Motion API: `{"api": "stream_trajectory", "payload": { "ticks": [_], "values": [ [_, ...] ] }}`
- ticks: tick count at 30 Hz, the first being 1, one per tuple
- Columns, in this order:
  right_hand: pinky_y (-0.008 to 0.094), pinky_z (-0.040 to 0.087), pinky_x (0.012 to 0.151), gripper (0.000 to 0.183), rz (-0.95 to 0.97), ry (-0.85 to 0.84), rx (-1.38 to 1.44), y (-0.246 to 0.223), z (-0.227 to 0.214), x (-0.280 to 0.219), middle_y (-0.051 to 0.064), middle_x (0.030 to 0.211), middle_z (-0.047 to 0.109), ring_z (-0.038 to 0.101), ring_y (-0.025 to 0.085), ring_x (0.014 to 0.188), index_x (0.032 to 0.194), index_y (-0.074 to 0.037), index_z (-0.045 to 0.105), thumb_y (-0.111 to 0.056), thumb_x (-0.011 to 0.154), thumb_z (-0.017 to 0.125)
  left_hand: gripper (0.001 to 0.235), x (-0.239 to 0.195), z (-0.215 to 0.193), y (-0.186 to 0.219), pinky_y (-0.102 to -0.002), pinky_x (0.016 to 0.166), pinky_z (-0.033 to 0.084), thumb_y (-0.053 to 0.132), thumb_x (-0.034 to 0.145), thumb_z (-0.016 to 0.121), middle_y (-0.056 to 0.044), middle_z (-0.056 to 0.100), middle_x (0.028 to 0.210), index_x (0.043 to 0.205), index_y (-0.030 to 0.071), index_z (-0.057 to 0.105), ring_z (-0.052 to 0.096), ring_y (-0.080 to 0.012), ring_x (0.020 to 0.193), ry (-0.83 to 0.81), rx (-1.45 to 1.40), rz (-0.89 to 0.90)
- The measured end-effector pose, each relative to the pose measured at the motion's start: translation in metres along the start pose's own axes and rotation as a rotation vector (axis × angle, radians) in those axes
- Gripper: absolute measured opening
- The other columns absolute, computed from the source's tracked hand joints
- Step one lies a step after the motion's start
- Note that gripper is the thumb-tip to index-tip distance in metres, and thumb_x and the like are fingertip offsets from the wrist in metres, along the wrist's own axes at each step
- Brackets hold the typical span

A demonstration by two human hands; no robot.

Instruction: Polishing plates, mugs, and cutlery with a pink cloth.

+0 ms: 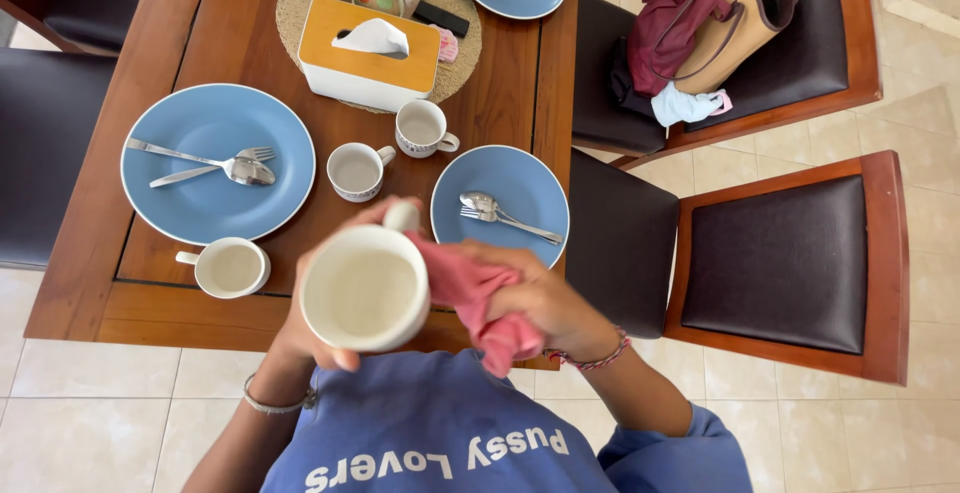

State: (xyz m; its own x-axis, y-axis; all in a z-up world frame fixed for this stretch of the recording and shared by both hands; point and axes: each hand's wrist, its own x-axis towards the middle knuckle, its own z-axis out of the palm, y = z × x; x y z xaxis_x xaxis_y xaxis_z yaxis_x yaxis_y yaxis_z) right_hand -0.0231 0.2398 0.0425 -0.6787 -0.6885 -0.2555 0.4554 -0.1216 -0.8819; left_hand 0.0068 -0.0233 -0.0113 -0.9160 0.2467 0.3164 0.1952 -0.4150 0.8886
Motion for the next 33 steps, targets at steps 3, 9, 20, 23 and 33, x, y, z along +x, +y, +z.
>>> {"api": "stream_trajectory", "payload": {
  "ticks": [3, 9, 20, 23, 33],
  "values": [
    [0.034, 0.054, 0.1, 0.069, -0.334, 0.253, 0.046, -0.012, 0.006, -0.013, 0.017, 0.121, 0.067, 0.068, 0.026, 0.108, 0.145, 0.0, 0.056, 0.012, 0.077, 0.053, 0.139, 0.019, 0.018, 0.024, -0.045, 0.117, 0.045, 0.07, 0.061, 0.093, -0.019, 0.043, 0.159, 0.158, -0.003, 0.027, 0.05, -0.0299, 0.141, 0.214, -0.128, -0.052],
    [0.032, 0.061, 0.082, 0.055, -0.725, 0.489, -0.826, 0.046, 0.051, 0.035, 0.012, 0.128, 0.054, 0.064, 0.022, 0.107, 0.148, -0.004, 0.05, 0.003, 0.094, 0.058, 0.135, 0.025, 0.036, 0.003, -0.046, 0.118, 0.046, 0.066, 0.067, 0.091, -0.017, 0.045, 0.154, 0.161, 0.0, 0.021, 0.05, -0.0295, 0.142, 0.278, -0.422, -0.021],
    [0.055, 0.05, 0.103, 0.04, -1.139, 0.609, -1.583, 0.101, 0.039, 0.047, 0.006, 0.125, 0.052, 0.053, 0.039, 0.119, 0.13, -0.024, 0.071, -0.009, 0.093, 0.076, 0.113, 0.002, 0.022, -0.037, -0.042, 0.109, 0.05, 0.072, 0.075, 0.082, -0.017, 0.054, 0.136, 0.149, -0.001, 0.037, 0.056, -0.0247, 0.126, 0.452, -0.099, 0.073],
    [0.056, 0.048, 0.106, 0.036, -1.192, 0.58, -1.58, 0.101, 0.034, 0.051, 0.006, 0.128, 0.05, 0.05, 0.04, 0.124, 0.128, -0.025, 0.071, -0.012, 0.095, 0.075, 0.114, 0.013, 0.037, -0.012, -0.044, 0.116, 0.048, 0.074, 0.074, 0.08, -0.018, 0.05, 0.148, 0.15, 0.002, 0.035, 0.053, -0.0267, 0.138, 0.421, -0.185, 0.107],
    [0.035, 0.054, 0.101, 0.073, -0.398, 0.347, 0.24, 0.066, 0.043, 0.034, 0.016, 0.137, 0.062, 0.063, 0.025, 0.119, 0.153, 0.0, 0.042, 0.008, 0.082, 0.058, 0.107, -0.001, 0.022, -0.052, -0.044, 0.109, 0.049, 0.059, 0.078, 0.088, -0.024, 0.053, 0.144, 0.15, -0.006, 0.044, 0.056, -0.0331, 0.129, 0.51, -0.24, -0.045]
  ]
}}
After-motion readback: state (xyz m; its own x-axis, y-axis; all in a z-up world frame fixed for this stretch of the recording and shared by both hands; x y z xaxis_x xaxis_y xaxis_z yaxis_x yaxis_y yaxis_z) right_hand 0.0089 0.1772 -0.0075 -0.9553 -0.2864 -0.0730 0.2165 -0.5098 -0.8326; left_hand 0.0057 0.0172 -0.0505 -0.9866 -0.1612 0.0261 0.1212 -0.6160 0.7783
